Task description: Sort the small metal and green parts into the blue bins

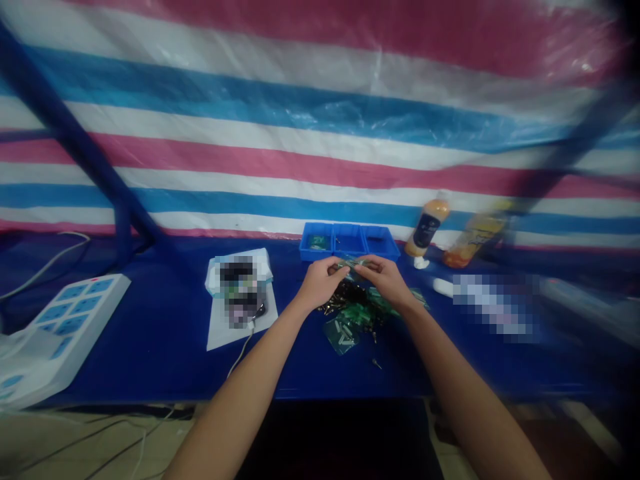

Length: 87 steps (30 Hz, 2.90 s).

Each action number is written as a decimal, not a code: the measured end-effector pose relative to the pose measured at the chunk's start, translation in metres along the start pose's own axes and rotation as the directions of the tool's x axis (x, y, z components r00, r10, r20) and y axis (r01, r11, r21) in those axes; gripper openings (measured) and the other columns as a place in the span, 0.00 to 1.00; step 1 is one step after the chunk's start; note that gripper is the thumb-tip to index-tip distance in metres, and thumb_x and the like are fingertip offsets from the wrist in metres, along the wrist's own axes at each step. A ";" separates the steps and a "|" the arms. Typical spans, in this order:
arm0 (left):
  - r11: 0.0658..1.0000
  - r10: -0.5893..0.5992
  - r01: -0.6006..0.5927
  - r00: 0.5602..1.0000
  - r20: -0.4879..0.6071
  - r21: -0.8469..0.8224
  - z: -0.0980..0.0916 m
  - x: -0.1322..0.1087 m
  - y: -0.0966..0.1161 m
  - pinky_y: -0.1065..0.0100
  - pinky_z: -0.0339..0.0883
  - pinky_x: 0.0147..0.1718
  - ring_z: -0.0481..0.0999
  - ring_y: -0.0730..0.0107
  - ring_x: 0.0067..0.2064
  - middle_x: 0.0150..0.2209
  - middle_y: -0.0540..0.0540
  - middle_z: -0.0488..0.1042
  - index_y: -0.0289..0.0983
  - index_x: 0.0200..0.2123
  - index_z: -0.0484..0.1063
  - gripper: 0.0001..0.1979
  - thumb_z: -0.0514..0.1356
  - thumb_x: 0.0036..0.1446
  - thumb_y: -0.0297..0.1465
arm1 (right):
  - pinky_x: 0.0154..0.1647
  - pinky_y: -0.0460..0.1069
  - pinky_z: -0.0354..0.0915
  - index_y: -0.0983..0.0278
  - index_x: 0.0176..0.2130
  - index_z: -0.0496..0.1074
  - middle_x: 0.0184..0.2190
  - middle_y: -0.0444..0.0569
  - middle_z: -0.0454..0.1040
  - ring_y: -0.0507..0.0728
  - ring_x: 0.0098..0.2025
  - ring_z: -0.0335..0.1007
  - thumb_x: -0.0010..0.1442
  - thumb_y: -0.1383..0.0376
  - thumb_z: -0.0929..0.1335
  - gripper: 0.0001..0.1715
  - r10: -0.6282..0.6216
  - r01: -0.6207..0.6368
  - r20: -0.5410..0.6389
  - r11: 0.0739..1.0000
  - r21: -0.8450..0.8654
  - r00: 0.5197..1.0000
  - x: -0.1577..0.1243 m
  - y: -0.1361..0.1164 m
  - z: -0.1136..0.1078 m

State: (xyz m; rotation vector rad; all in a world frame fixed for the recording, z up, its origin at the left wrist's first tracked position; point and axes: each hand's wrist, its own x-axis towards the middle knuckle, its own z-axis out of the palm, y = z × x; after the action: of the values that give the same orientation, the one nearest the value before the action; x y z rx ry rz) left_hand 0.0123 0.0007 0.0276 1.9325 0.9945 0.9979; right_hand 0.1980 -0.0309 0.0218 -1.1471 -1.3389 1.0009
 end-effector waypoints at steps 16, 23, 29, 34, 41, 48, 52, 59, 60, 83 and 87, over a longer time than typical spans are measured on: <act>0.972 -0.152 0.185 0.965 0.213 -0.143 -0.012 0.000 0.003 0.67 0.62 0.32 0.73 0.68 0.31 0.29 0.47 0.75 0.36 0.36 0.75 0.15 0.64 0.53 0.43 | 0.33 0.49 0.66 0.65 0.36 0.76 0.28 0.47 0.77 0.54 0.29 0.70 0.48 0.52 0.76 0.22 -0.005 0.005 -0.047 1.000 0.008 0.999 0.000 0.002 0.001; 0.932 -0.196 0.249 0.958 0.210 -0.262 -0.014 -0.001 0.006 0.70 0.60 0.27 0.70 0.73 0.28 0.28 0.48 0.74 0.36 0.36 0.75 0.14 0.66 0.52 0.40 | 0.31 0.49 0.67 0.63 0.47 0.74 0.28 0.45 0.76 0.53 0.27 0.71 0.51 0.50 0.75 0.29 0.055 -0.051 -0.041 0.994 0.100 0.998 0.002 0.002 0.000; 0.898 -0.216 0.170 0.974 -0.070 -0.406 -0.028 0.022 0.002 0.72 0.57 0.23 0.69 0.75 0.27 0.31 0.45 0.75 0.34 0.33 0.74 0.16 0.68 0.50 0.41 | 0.27 0.46 0.63 0.62 0.47 0.73 0.35 0.48 0.77 0.50 0.26 0.70 0.55 0.48 0.71 0.27 0.085 -0.073 -0.107 0.990 0.117 0.991 0.006 0.007 -0.006; 0.921 -0.369 0.315 0.896 -0.248 -0.231 -0.055 0.046 -0.010 0.69 0.62 0.25 0.74 0.69 0.27 0.32 0.42 0.78 0.35 0.47 0.72 0.26 0.65 0.51 0.47 | 0.25 0.47 0.60 0.63 0.44 0.74 0.32 0.48 0.77 0.51 0.25 0.66 0.55 0.49 0.70 0.24 0.071 -0.075 -0.127 0.997 -0.022 0.989 0.006 0.004 -0.015; 0.909 -0.181 0.335 0.853 -0.489 0.247 -0.055 0.021 -0.021 0.62 0.66 0.39 0.78 0.58 0.34 0.28 0.45 0.78 0.38 0.47 0.74 0.23 0.56 0.59 0.48 | 0.44 0.56 0.63 0.60 0.39 0.78 0.39 0.53 0.76 0.62 0.43 0.69 0.56 0.51 0.68 0.18 -0.035 -0.004 -0.036 0.655 -0.756 0.999 0.000 -0.001 -0.046; 0.919 0.001 0.039 0.995 -0.102 0.393 -0.014 0.004 0.001 0.65 0.64 0.34 0.76 0.63 0.32 0.31 0.48 0.79 0.42 0.46 0.75 0.16 0.57 0.60 0.43 | 0.51 0.66 0.58 0.49 0.53 0.74 0.51 0.53 0.70 0.71 0.55 0.61 0.58 0.52 0.65 0.24 0.281 -0.084 0.008 0.314 -0.946 0.960 -0.007 0.004 -0.070; 0.929 0.039 -0.053 0.998 0.045 0.366 -0.001 0.000 0.004 0.66 0.63 0.32 0.75 0.66 0.30 0.29 0.48 0.78 0.42 0.48 0.75 0.16 0.56 0.62 0.41 | 0.50 0.64 0.59 0.48 0.55 0.72 0.51 0.54 0.68 0.70 0.54 0.62 0.59 0.52 0.64 0.25 0.300 -0.076 0.015 0.290 -0.954 0.954 -0.006 0.006 -0.067; 0.931 0.064 -0.081 0.996 0.059 0.355 0.001 -0.002 0.008 0.67 0.61 0.30 0.74 0.67 0.29 0.29 0.49 0.77 0.41 0.46 0.75 0.15 0.55 0.63 0.41 | 0.47 0.63 0.60 0.54 0.48 0.73 0.47 0.53 0.70 0.68 0.52 0.63 0.57 0.54 0.68 0.20 0.212 -0.122 -0.044 0.370 -0.921 0.976 -0.005 0.011 -0.066; 0.934 0.064 -0.080 0.996 0.058 0.348 0.001 -0.002 0.009 0.67 0.61 0.30 0.74 0.67 0.29 0.29 0.49 0.77 0.41 0.46 0.75 0.15 0.55 0.63 0.40 | 0.48 0.62 0.61 0.55 0.47 0.72 0.45 0.52 0.72 0.67 0.50 0.65 0.56 0.56 0.68 0.18 0.188 -0.126 -0.051 0.411 -0.903 0.981 -0.004 0.012 -0.067; 0.978 -0.106 0.119 0.991 0.083 -0.173 0.007 0.004 0.002 0.66 0.66 0.34 0.75 0.66 0.33 0.33 0.44 0.79 0.36 0.36 0.77 0.15 0.62 0.56 0.42 | 0.43 0.53 0.73 0.65 0.34 0.78 0.35 0.50 0.79 0.57 0.38 0.76 0.44 0.52 0.78 0.22 0.159 -0.151 -0.024 0.968 0.198 0.987 -0.001 0.001 -0.005; 0.961 -0.169 0.186 0.981 0.100 -0.205 0.007 0.003 0.003 0.67 0.64 0.31 0.73 0.69 0.30 0.30 0.45 0.77 0.36 0.34 0.77 0.14 0.63 0.55 0.41 | 0.40 0.53 0.74 0.64 0.33 0.77 0.34 0.50 0.79 0.57 0.37 0.76 0.44 0.52 0.78 0.22 0.152 -0.143 -0.048 0.978 0.153 0.987 -0.001 0.002 -0.003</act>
State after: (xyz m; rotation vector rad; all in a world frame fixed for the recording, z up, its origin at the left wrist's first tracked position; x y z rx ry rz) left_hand 0.0209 0.0005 0.0281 1.6628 0.9548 0.8786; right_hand 0.2007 -0.0313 0.0200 -1.1656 -1.1243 1.1463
